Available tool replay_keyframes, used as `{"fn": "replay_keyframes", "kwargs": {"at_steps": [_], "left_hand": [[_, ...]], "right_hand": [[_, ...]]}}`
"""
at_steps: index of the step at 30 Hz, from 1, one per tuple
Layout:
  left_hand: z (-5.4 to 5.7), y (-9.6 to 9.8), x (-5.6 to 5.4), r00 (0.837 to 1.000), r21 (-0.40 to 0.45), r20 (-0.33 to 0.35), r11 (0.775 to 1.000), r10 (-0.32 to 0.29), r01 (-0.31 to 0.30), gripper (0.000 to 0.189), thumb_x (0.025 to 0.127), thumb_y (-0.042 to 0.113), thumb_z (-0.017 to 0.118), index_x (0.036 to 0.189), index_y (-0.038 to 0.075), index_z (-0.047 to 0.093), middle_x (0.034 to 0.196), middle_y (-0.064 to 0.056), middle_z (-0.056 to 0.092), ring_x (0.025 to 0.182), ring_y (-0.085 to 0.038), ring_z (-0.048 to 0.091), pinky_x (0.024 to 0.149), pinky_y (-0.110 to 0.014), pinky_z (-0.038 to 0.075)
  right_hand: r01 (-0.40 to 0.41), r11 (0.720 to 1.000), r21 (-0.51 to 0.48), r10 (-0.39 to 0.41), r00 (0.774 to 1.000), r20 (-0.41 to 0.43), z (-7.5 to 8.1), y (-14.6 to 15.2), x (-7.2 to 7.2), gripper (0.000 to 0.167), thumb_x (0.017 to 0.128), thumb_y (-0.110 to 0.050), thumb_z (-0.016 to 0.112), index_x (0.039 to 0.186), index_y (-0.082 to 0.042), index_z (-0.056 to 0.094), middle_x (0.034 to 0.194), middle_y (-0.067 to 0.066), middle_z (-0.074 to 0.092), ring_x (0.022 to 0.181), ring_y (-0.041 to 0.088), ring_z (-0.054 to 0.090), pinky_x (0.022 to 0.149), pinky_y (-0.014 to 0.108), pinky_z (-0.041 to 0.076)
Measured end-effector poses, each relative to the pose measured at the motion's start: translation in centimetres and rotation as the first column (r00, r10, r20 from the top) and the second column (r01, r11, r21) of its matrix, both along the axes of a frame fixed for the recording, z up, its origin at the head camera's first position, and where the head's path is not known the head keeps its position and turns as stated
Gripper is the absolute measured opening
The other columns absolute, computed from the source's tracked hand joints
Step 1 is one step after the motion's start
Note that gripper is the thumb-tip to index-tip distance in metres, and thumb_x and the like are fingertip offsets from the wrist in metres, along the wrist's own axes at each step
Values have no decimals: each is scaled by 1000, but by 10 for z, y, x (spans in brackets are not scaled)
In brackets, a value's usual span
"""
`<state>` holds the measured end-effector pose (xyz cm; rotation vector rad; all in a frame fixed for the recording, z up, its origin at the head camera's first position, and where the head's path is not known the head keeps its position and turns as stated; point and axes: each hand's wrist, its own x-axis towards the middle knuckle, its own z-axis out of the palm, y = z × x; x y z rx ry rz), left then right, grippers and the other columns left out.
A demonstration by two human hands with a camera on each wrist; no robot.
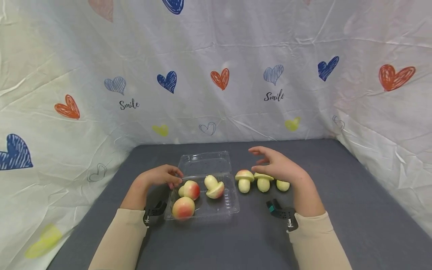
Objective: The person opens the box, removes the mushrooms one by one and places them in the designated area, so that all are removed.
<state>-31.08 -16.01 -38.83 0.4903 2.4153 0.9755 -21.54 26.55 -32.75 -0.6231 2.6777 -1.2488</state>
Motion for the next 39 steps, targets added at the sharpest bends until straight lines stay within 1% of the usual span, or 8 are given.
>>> {"fn": "replay_keyframes", "kwargs": {"at_steps": [10,17,21,26,29,32,35,39], "left_hand": [[1,0,1,1000,-8,-2,1000,1,-1,32,100,19,68,125,-1,67,96,-9,67,81,-25,67,83,-44,56],[-1,-1,1,1000,-6,-3,1000,-2,2,31,99,21,69,124,1,67,97,-10,67,83,-25,67,81,-43,57],[-1,-1,1,1000,-11,-6,1000,-3,3,30,99,21,69,123,2,68,97,-9,67,83,-25,67,81,-42,56],[1,0,1,1000,-16,-8,1000,-1,1,30,99,21,69,122,2,68,96,-9,67,82,-25,67,81,-42,56],[0,0,0,1000,-17,-11,1000,-3,2,30,99,20,69,123,2,68,96,-9,67,82,-25,67,80,-42,57],[0,0,0,1000,-21,-12,1000,0,0,30,99,20,69,123,2,68,96,-9,67,82,-24,67,80,-41,57],[0,1,1,1000,-25,-11,1000,4,-4,29,99,20,69,123,2,68,96,-9,67,82,-24,67,80,-41,57],[2,2,2,1000,-25,-9,1000,11,-12,29,100,20,68,123,2,68,96,-9,67,82,-23,67,79,-41,57]], "right_hand": [[-48,998,37,48,999,3,-14,-38,-7,58,103,-29,66,153,-11,45,154,18,44,131,38,55,100,55,49],[-130,991,42,129,992,10,-30,-65,-10,52,103,-23,66,149,-7,49,149,16,50,126,36,58,99,50,52],[-145,985,94,145,989,4,-37,-79,-10,47,102,-17,66,147,-9,53,144,15,55,123,34,59,93,45,54],[-104,955,278,139,984,-108,-49,-97,-12,43,100,-17,68,141,-6,60,137,12,62,121,33,61,94,47,53],[-70,935,348,137,975,-173,-56,-108,-10,41,100,-20,69,138,-5,62,132,11,65,117,31,64,95,48,52],[-40,927,374,121,973,-196,-62,-116,-8,41,100,-27,70,135,-6,65,125,9,69,109,28,67,102,56,46],[16,920,392,74,974,-213,-65,-121,-7,44,99,-36,70,133,-9,67,116,4,72,101,23,69,110,66,33],[69,916,394,23,975,-223,-70,-126,-7,44,99,-46,68,128,-12,70,92,-6,71,85,15,67,114,71,23]]}}
